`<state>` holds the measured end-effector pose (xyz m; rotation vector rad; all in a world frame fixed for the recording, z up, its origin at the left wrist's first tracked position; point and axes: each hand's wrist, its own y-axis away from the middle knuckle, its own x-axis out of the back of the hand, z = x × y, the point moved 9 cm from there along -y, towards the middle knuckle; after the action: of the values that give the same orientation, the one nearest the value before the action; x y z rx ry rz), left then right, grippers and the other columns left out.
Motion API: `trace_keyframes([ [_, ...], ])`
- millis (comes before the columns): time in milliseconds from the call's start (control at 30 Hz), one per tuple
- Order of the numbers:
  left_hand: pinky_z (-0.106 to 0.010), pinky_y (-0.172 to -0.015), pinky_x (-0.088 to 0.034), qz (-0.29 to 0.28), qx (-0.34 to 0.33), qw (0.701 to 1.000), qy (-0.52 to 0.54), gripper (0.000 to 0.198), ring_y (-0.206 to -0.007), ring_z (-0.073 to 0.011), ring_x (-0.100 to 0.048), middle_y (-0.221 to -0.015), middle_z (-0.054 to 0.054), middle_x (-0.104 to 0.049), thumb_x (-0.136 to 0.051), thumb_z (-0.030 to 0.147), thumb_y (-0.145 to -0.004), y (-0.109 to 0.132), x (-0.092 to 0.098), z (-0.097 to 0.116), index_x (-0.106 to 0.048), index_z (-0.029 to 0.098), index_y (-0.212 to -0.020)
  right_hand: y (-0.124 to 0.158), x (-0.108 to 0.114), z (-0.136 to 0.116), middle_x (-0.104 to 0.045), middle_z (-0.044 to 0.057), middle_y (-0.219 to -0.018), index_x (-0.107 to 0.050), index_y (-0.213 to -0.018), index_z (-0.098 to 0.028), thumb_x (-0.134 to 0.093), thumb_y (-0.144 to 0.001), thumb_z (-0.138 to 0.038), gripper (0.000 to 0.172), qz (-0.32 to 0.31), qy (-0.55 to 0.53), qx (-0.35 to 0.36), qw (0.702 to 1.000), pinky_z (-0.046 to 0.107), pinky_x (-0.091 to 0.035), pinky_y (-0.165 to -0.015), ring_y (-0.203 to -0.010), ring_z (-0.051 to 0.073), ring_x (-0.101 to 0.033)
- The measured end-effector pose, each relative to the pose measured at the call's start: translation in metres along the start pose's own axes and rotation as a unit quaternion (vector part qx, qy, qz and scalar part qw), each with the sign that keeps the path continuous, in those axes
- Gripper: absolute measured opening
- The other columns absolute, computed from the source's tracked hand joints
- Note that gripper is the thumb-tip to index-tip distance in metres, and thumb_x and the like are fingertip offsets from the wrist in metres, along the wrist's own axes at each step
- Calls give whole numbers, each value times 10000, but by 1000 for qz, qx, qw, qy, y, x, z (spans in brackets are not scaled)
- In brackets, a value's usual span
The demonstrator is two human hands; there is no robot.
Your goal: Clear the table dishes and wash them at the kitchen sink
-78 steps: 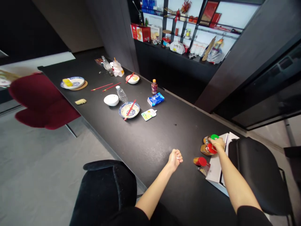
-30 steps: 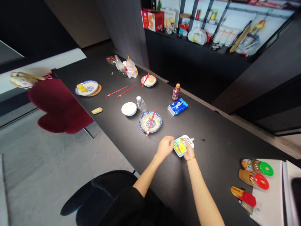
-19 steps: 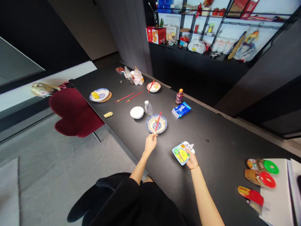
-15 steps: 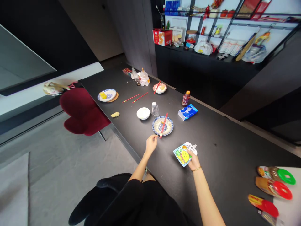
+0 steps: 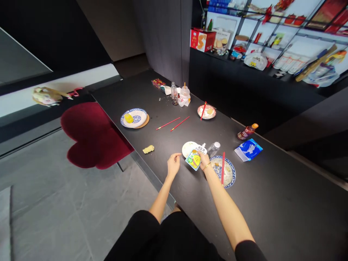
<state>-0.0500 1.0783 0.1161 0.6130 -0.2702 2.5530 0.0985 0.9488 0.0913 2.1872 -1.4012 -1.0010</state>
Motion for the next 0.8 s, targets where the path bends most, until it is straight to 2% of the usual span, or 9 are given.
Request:
trace_keyframes([
  [100, -311, -828, -508, -37, 16, 999, 16, 240, -911, -165, -642, -983, -49, -705, -453, 130, -845, -17, 3, -19, -673, 186, -922, -31, -20, 1, -666, 22, -643, -558, -778, -157, -540, -789, -133, 32, 23, 64, -30, 997, 301, -568, -681, -657, 162, -671],
  [233, -297, -806, -518, -68, 23, 997, 26, 241, -907, -160, -645, -976, -47, -705, -457, 116, -848, -24, -4, -30, -674, 189, -925, -44, -22, 1, -654, 25, -617, -568, -767, -140, -524, -799, -99, 68, 34, 139, -36, 989, 288, -561, -665, -612, 152, -655],
  [367, -277, -766, -524, -103, -1, 994, 26, 243, -883, -155, -644, -979, -54, -698, -468, 105, -847, -26, -18, -19, -677, 189, -939, -47, -17, -7, -675, 46, -683, -592, -749, -137, -532, -792, -99, 83, 54, 193, -6, 980, 287, -554, -716, -653, 151, -661],
  [467, -272, -749, -524, -111, -35, 993, 14, 245, -867, -154, -638, -974, -54, -691, -473, 109, -847, -29, -15, -9, -675, 193, -956, -45, -15, -33, -697, 92, -801, -611, -757, -136, -585, -780, -173, 50, 74, 250, 48, 964, 333, -528, -804, -789, 195, -669],
  [533, -290, -790, -516, -84, -50, 995, -21, 247, -888, -165, -629, -977, -55, -687, -465, 110, -849, -35, 4, -12, -669, 192, -961, -39, -18, -59, -701, 120, -888, -633, -789, -133, -605, -774, -246, 118, 96, 333, 120, 930, 378, -490, -873, -899, 240, -654],
  [600, -331, -875, -485, -38, -54, 994, -88, 244, -965, -194, -605, -1013, -72, -677, -465, 113, -847, -43, 35, -26, -655, 180, -985, -27, -27, -82, -699, 139, -911, -658, -834, -125, -579, -787, -326, 222, 111, 442, 206, 866, 418, -463, -894, -940, 279, -641],
  [667, -383, -946, -436, 3, -40, 983, -179, 258, -1062, -240, -561, -1087, -109, -651, -504, 126, -827, -54, 71, -47, -625, 156, -1052, -14, -40, -92, -699, 145, -903, -673, -887, -118, -516, -815, -390, 322, 115, 512, 288, 801, 431, -459, -880, -930, 291, -643],
  [733, -427, -971, -395, 13, -19, 962, -272, 370, -1136, -287, -511, -1194, -150, -598, -574, 147, -782, -68, 100, -73, -568, 139, -1151, -1, -46, -89, -699, 142, -914, -676, -942, -117, -464, -839, -433, 394, 124, 501, 339, 787, 421, -464, -869, -919, 278, -647],
  [800, -447, -972, -368, -12, -11, 938, -347, 500, -1171, -316, -477, -1261, -169, -549, -626, 164, -735, -86, 118, -98, -510, 143, -1221, 8, -41, -80, -701, 148, -920, -674, -978, -108, -451, -844, -475, 450, 157, 450, 355, 804, 415, -476, -850, -901, 269, -652],
])
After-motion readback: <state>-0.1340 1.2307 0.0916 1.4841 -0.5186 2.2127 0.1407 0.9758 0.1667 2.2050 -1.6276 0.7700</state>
